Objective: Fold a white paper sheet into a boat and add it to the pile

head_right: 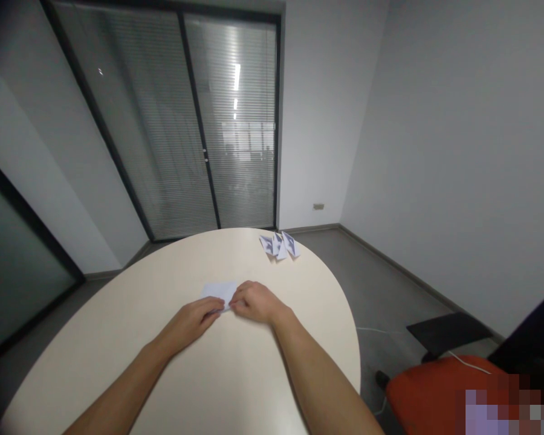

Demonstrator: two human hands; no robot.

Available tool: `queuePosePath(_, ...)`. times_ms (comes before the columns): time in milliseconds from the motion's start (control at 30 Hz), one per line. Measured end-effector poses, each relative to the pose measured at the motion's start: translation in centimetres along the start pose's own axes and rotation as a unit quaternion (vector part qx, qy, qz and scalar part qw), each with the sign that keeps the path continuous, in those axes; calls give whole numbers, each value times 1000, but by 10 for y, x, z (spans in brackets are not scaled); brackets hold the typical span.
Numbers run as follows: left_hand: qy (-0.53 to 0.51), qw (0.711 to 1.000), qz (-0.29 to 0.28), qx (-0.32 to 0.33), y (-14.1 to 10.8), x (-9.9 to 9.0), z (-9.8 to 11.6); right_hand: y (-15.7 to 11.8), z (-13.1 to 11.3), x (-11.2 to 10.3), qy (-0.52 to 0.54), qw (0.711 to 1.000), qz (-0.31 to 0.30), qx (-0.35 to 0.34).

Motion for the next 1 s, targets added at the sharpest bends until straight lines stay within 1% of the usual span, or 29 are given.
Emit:
queuePosePath(100,11,1000,3,-5,1,1,-1,2,-2,0,-7,1000,3,0)
queuePosePath(267,38,999,8,-33,3,3,-3,3,-3,2,-13,1000,8,12)
queuePosePath(367,45,998,14,-34,3,4,-6,3,-4,3,-13,1000,5,17)
queuePosePath(500,32,998,35,-35,3,5,-8,4,-8,0,-15,1000,14,22)
queuePosePath(633,6,997,63,-39,2,2,-6,3,-11,-4,-13,999,25,30)
queuePosePath(900,-32,996,78,-42,2,-3,-2,0,4,-4,-43,995,36,85)
queuePosePath(1000,-28,994,91,-54,1,-6,-2,0,7,-6,-54,991,44,114)
Point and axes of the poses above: each hand's wrist, its own y-axis towards the middle knuckle, its own x-axis out of the palm, z = x × y, the point moved 4 cm from there along y, towards the middle knuckle, and after that the axes turned 4 degrees about y, right-handed, at the moved point
